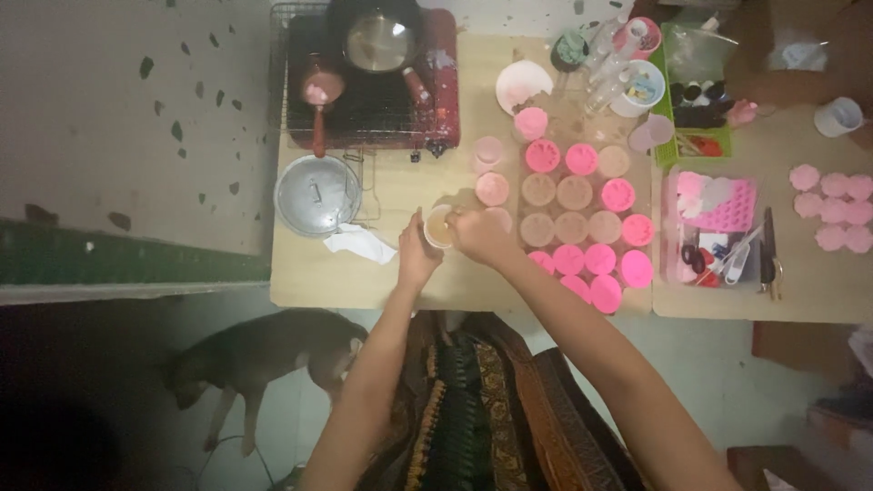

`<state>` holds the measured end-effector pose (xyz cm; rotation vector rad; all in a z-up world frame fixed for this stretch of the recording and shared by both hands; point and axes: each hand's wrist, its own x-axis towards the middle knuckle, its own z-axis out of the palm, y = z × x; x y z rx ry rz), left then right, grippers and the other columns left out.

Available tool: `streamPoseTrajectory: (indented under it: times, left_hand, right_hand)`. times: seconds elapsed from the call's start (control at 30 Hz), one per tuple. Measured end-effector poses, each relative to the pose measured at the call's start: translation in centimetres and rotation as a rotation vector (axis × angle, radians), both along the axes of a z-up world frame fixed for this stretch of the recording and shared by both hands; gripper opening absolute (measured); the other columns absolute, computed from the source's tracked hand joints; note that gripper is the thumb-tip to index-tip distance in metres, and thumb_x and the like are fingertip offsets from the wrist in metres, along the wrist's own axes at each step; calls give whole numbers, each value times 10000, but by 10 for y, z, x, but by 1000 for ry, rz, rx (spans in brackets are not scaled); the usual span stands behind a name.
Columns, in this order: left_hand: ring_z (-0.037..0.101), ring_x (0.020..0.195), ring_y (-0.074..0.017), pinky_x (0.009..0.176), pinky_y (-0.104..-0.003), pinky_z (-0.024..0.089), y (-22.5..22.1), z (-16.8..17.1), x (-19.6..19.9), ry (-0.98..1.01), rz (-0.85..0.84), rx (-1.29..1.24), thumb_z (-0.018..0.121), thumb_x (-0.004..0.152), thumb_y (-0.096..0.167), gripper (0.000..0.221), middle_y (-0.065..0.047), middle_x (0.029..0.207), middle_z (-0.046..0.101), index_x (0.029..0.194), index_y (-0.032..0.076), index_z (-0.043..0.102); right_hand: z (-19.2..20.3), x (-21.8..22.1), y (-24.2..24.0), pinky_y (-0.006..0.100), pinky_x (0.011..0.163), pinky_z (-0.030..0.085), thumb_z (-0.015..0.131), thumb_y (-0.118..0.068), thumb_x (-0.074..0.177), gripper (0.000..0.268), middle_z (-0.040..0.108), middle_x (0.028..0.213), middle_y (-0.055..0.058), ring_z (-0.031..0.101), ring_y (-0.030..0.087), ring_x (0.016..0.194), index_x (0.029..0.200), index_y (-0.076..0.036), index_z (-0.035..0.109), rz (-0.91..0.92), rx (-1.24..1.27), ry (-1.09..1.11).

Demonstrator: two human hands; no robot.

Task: Melting soap base on a portable stove, checking molds, and wrapping finished rose-shaped soap bars in plastic film.

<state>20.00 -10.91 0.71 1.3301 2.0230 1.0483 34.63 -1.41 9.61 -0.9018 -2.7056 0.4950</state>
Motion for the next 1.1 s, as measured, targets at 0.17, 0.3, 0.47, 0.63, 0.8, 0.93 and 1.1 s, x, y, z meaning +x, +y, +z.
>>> streamPoseTrajectory:
  times: [0.17,0.3,0.47,0.63,0.8,0.93,1.1]
  left_hand:
    - [610,1196,-403,995,-462,509,-3,-27,6,-133,135,101,829,742,8,863,-263,1305,599,1479,-7,381]
    - [677,1141,-294,954,-382,562,-11,-31,5,-320,72,34,740,821,13,872,-204,1282,637,1552,36,266]
    - [712,1095,-270,958,-375,562,-13,-39,3,-352,94,30,739,849,33,867,-195,1240,690,1560,65,245]
    - [704,1100,-286,964,-378,554,-15,-50,-3,-316,43,9,705,846,8,866,-173,1290,679,1572,82,238]
    - [696,1113,-296,965,-375,550,-17,-54,-4,-332,36,18,705,828,-11,889,-178,1338,651,1571,82,226]
    - [678,1121,-298,922,-380,562,-18,-55,-3,-358,34,11,694,827,-28,895,-193,1385,615,1576,86,218]
    - [714,1069,-278,914,-363,576,-20,-42,-5,-402,29,-43,696,806,-16,917,-186,1416,595,1577,111,214]
  right_hand:
    - [25,-7,-2,462,663,559,609,-174,905,207,738,1055,126,718,329,814,1021,-65,743,15,59,109]
    - [22,-7,-1,466,738,565,596,-194,913,231,731,1032,149,720,346,855,1038,-65,741,14,-83,-38]
    - [30,-13,0,488,737,559,565,-213,948,240,732,1093,158,714,369,886,1004,-52,735,-41,7,-188]
    - [35,-15,2,500,786,543,561,-206,900,258,727,1165,142,698,379,945,1035,-62,727,2,-55,1]
    - [40,-16,4,486,854,539,576,-206,936,232,729,1092,155,695,372,987,1061,-84,728,-18,-168,-106]
    - [28,-17,8,488,848,537,586,-183,919,219,725,1115,141,699,364,977,1047,-85,734,-12,-116,-274]
    - [38,-15,7,487,834,533,600,-189,912,259,717,1123,168,685,392,969,1098,-60,725,36,-182,-18]
